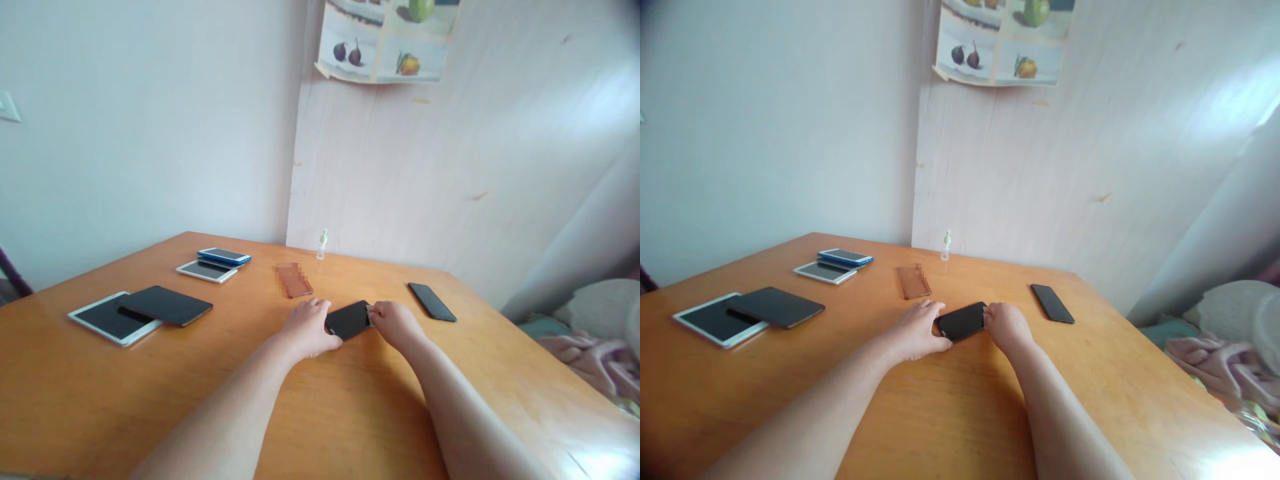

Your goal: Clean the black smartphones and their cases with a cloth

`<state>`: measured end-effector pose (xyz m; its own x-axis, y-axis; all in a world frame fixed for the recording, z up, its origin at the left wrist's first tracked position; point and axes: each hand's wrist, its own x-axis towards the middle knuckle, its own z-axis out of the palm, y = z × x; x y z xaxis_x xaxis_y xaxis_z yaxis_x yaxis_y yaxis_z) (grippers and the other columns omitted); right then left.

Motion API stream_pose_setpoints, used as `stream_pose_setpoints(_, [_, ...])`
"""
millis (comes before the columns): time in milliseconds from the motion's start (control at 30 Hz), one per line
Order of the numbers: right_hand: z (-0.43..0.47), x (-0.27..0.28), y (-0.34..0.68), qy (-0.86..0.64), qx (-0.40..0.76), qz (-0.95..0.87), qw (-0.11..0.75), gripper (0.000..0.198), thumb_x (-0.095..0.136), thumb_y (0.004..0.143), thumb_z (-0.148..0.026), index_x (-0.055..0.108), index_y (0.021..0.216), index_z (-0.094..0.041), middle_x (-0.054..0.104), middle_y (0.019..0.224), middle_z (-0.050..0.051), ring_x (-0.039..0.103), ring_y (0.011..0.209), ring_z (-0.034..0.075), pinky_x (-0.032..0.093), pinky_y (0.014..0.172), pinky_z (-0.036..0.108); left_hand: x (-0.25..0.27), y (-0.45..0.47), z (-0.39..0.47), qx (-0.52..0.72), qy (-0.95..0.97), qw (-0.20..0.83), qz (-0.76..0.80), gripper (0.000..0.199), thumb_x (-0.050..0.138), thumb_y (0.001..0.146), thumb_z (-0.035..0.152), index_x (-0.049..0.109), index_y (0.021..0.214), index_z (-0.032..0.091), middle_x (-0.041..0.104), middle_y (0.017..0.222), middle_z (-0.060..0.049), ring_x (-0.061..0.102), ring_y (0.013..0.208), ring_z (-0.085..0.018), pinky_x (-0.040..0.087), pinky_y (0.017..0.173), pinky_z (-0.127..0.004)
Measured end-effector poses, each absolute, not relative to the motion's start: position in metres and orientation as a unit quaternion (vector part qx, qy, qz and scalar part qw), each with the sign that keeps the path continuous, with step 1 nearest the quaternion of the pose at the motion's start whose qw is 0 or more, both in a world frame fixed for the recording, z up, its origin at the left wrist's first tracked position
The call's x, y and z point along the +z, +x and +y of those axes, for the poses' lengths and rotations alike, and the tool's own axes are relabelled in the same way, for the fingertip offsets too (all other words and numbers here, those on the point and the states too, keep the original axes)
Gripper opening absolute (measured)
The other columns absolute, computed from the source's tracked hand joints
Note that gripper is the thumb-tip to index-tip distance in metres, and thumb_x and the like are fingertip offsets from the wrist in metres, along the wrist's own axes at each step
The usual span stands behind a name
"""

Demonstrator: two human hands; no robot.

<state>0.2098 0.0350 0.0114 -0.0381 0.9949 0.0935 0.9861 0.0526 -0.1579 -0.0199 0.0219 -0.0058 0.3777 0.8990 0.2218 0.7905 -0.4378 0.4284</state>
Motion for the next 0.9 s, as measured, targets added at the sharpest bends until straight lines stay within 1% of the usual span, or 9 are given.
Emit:
stream_pose_setpoints(67, [0.038, 0.008, 0.211, -0.694, 0.024, -0.712, 0.106, 0.024, 0.050, 0.086, -0.025, 0.072, 0.082, -0.019, 0.072, 0.085, 0.008, 0.064, 0.084, 0.021, 0.038, 0.069, 0.027, -0.005, -0.022, 0.022, 0.215, 0.818, 0.127, 0.518, 0.055, 0.070, 0.064, 0.054, 0.059, 0.107, 0.021, 0.062, 0.108, -0.011, 0.058, 0.105, -0.030, 0.046, 0.084, -0.036])
stream_pose_setpoints(133, [0.040, 0.005, 0.212, -0.695, 0.024, -0.708, 0.125, 0.023, 0.051, 0.085, -0.024, 0.072, 0.091, -0.020, 0.072, 0.092, 0.008, 0.063, 0.089, 0.020, 0.038, 0.071, 0.026, -0.005, -0.024, 0.023, 0.216, 0.814, 0.125, 0.525, 0.052, 0.066, 0.069, 0.056, 0.060, 0.106, 0.021, 0.061, 0.107, -0.011, 0.058, 0.105, -0.029, 0.046, 0.085, -0.035])
stream_pose_setpoints(267, [0.045, 0.000, 0.216, -0.710, 0.023, -0.686, 0.158, 0.029, 0.052, 0.085, -0.024, 0.068, 0.109, -0.016, 0.069, 0.105, 0.012, 0.062, 0.097, 0.021, 0.040, 0.076, 0.026, -0.006, -0.027, 0.025, 0.210, 0.802, 0.108, 0.549, 0.032, 0.060, 0.078, 0.050, 0.063, 0.090, 0.021, 0.062, 0.096, -0.008, 0.060, 0.094, -0.025, 0.045, 0.080, -0.033])
stream_pose_setpoints(433, [0.049, -0.003, 0.217, -0.718, 0.043, -0.674, 0.171, 0.023, 0.053, 0.085, -0.028, 0.071, 0.093, -0.016, 0.069, 0.099, 0.012, 0.063, 0.093, 0.021, 0.041, 0.076, 0.026, -0.010, -0.027, 0.030, 0.203, 0.796, 0.107, 0.560, 0.020, 0.057, 0.082, 0.041, 0.062, 0.082, 0.021, 0.063, 0.088, -0.006, 0.061, 0.086, -0.021, 0.044, 0.073, -0.030])
stream_pose_setpoints(533, [0.049, -0.003, 0.214, -0.722, 0.052, -0.667, 0.177, 0.022, 0.052, 0.085, -0.027, 0.071, 0.090, -0.016, 0.069, 0.097, 0.012, 0.063, 0.090, 0.021, 0.041, 0.074, 0.027, -0.011, -0.026, 0.032, 0.193, 0.791, 0.117, 0.568, 0.017, 0.057, 0.080, 0.037, 0.061, 0.082, 0.021, 0.064, 0.087, -0.006, 0.061, 0.083, -0.021, 0.043, 0.071, -0.029])
stream_pose_setpoints(633, [0.048, -0.003, 0.212, -0.729, 0.057, -0.657, 0.183, 0.023, 0.052, 0.085, -0.027, 0.071, 0.090, -0.015, 0.068, 0.098, 0.013, 0.064, 0.090, 0.022, 0.041, 0.073, 0.027, -0.009, -0.026, 0.029, 0.183, 0.788, 0.129, 0.574, 0.028, 0.059, 0.078, 0.048, 0.061, 0.087, 0.021, 0.064, 0.091, -0.006, 0.061, 0.087, -0.023, 0.044, 0.071, -0.030])
stream_pose_setpoints(767, [0.048, -0.003, 0.210, -0.738, 0.059, -0.645, 0.190, 0.025, 0.051, 0.085, -0.029, 0.069, 0.094, -0.014, 0.068, 0.099, 0.015, 0.064, 0.090, 0.023, 0.041, 0.073, 0.029, -0.001, -0.024, 0.019, 0.172, 0.785, 0.117, 0.584, 0.065, 0.065, 0.061, 0.072, 0.060, 0.100, 0.021, 0.061, 0.108, -0.011, 0.057, 0.106, -0.031, 0.044, 0.081, -0.036])
stream_pose_setpoints(833, [0.048, -0.004, 0.210, -0.742, 0.060, -0.640, 0.193, 0.026, 0.052, 0.085, -0.030, 0.069, 0.095, -0.013, 0.068, 0.098, 0.016, 0.063, 0.090, 0.024, 0.041, 0.072, 0.030, 0.002, -0.023, 0.015, 0.160, 0.785, 0.100, 0.590, 0.066, 0.066, 0.059, 0.072, 0.060, 0.100, 0.021, 0.059, 0.111, -0.012, 0.054, 0.111, -0.034, 0.043, 0.085, -0.039])
stream_pose_setpoints(900, [0.048, -0.004, 0.210, -0.744, 0.063, -0.635, 0.196, 0.026, 0.052, 0.085, -0.030, 0.068, 0.094, -0.012, 0.068, 0.097, 0.017, 0.063, 0.090, 0.025, 0.041, 0.071, 0.030, 0.004, -0.021, 0.014, 0.155, 0.786, 0.096, 0.591, 0.059, 0.067, 0.061, 0.067, 0.060, 0.097, 0.021, 0.059, 0.110, -0.012, 0.054, 0.110, -0.034, 0.043, 0.085, -0.039])
